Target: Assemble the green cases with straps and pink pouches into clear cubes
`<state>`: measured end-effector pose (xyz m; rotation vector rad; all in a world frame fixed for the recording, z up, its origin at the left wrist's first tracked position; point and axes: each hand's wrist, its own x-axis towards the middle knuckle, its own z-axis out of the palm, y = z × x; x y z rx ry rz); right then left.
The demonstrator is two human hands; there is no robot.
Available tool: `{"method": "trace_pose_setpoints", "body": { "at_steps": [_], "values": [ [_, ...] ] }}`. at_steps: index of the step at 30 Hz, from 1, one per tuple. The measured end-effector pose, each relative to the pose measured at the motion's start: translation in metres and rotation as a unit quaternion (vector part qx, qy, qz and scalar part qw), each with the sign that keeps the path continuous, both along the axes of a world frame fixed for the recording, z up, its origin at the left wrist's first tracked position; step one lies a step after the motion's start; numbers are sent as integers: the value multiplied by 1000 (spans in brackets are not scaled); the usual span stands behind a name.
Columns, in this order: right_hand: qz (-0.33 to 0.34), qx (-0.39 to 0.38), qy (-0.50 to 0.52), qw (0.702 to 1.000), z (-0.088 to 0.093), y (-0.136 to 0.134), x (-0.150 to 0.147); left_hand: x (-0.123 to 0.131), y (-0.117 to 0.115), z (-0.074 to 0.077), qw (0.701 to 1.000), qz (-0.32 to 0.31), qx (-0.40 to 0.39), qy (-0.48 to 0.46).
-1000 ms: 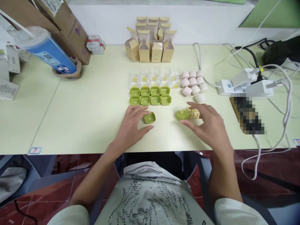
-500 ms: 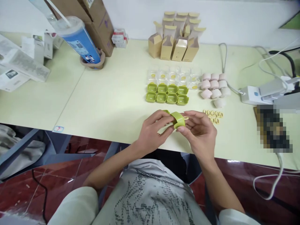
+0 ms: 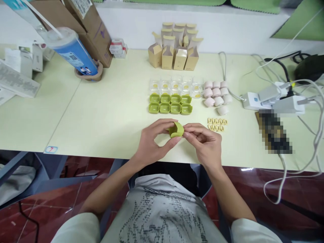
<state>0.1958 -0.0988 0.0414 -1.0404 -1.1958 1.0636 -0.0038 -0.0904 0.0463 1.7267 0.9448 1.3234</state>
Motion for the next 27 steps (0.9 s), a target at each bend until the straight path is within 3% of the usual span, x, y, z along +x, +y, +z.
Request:
{"method": "trace_pose_setpoints", "body": {
  "at_steps": [6, 16, 23, 27],
  "values": [
    [13, -16, 12, 1000, 4, 4, 2, 5, 1, -7, 996, -10, -24, -91],
    [37, -10, -35, 999, 10, 3, 10, -4, 6, -1, 996, -55, -55, -50],
    [78, -33, 12, 996, 6, 11, 19, -1, 3, -1, 985, -92, -115, -94],
    [68, -22, 23, 997, -1, 13, 18, 1, 6, -5, 981, -91, -122, -120]
  ]
}}
